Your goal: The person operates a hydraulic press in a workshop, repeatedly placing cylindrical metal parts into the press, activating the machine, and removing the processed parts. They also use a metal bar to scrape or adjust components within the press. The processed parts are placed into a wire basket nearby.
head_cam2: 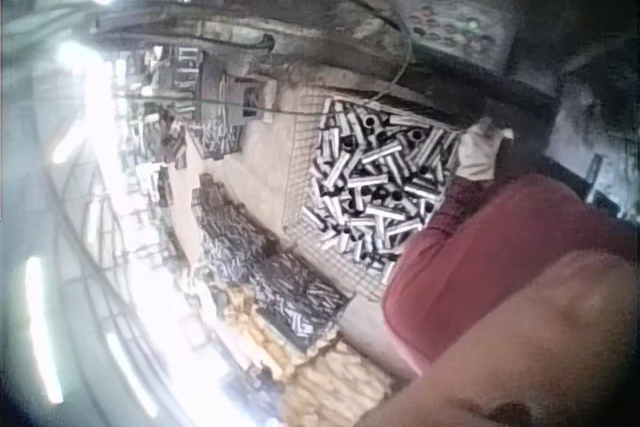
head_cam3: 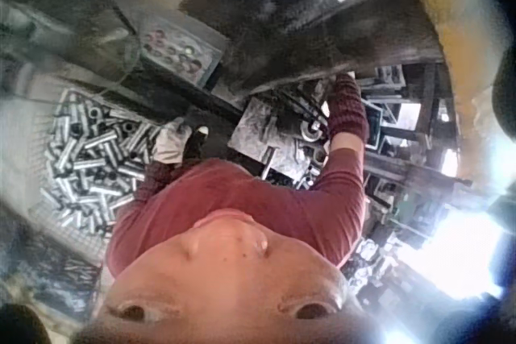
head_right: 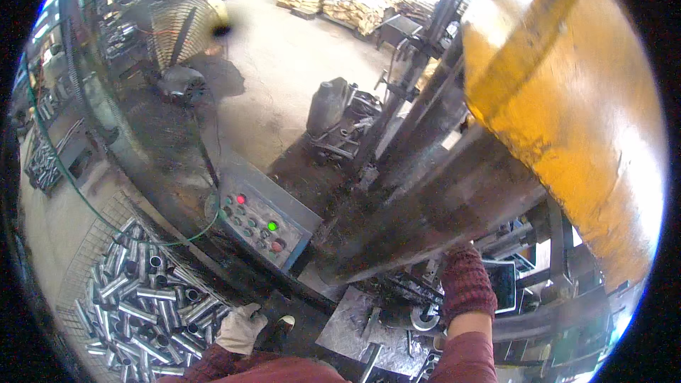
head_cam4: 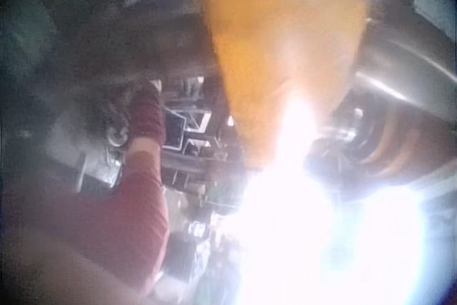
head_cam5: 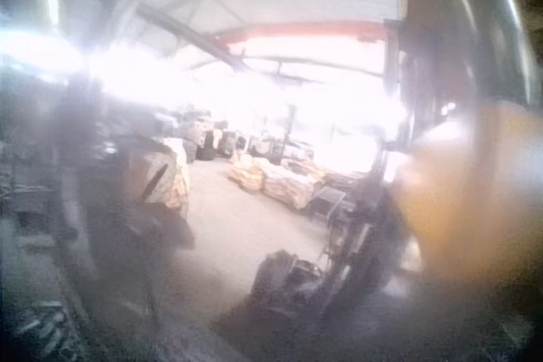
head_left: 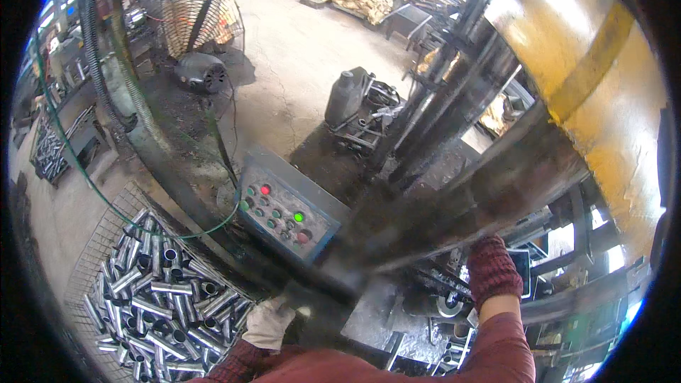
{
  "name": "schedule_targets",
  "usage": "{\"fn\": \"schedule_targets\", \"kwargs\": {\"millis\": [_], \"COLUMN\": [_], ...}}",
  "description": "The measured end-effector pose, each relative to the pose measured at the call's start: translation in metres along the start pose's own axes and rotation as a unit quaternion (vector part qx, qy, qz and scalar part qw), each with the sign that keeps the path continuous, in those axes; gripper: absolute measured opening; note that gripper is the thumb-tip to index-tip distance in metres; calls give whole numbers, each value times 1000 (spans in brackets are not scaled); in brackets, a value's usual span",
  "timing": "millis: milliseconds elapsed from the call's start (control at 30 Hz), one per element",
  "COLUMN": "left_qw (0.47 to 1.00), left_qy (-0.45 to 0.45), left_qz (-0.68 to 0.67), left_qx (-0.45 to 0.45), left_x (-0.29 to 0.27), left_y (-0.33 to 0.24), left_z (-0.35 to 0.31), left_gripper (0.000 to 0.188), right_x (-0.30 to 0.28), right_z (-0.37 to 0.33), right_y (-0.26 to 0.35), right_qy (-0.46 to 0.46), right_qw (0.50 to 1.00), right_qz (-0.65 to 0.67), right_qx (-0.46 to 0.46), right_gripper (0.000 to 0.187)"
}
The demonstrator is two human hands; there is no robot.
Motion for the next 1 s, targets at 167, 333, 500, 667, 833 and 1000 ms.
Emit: {"fn": "schedule_targets", "kwargs": {"millis": [167, 333, 500, 667, 833, 1000], "left_qw": [997, 998, 994, 996, 998, 999], "left_qy": [-39, -15, -37, -42, -62, -38], "left_qz": [33, 8, -22, 56, 18, 20], "left_qx": [63, 62, 97, 61, 20, 26], "left_x": [8, 10, -2, -4, 15, 23], "left_y": [20, 32, 23, 20, 28, 17], "left_z": [2, 2, 0, -2, -3, 3], "left_gripper": [42, 54, 44, 41, 43, 43], "right_x": [2, 0, 4, 7, 19, 36], "right_z": [-15, -25, -39, -73, -98, -77], "right_y": [2, 1, -2, -3, 4, 11], "right_qy": [7, 10, 8, 19, 9, -22], "right_qw": [1000, 1000, 999, 997, 1000, 998], "right_qz": [-3, -5, 3, 40, -3, 13], "right_qx": [-26, -25, -31, -66, -19, 52], "right_gripper": [20, 18, 16, 15, 20, 22]}}
Point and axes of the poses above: each hand's wrist, its own z-axis towards the middle knuckle, its own x-axis out of the palm, y = z × x, the point moved 1 cm from there along z, towards the middle knuckle, and after that the axes turned 12 degrees about z, right-handed, at the moved point
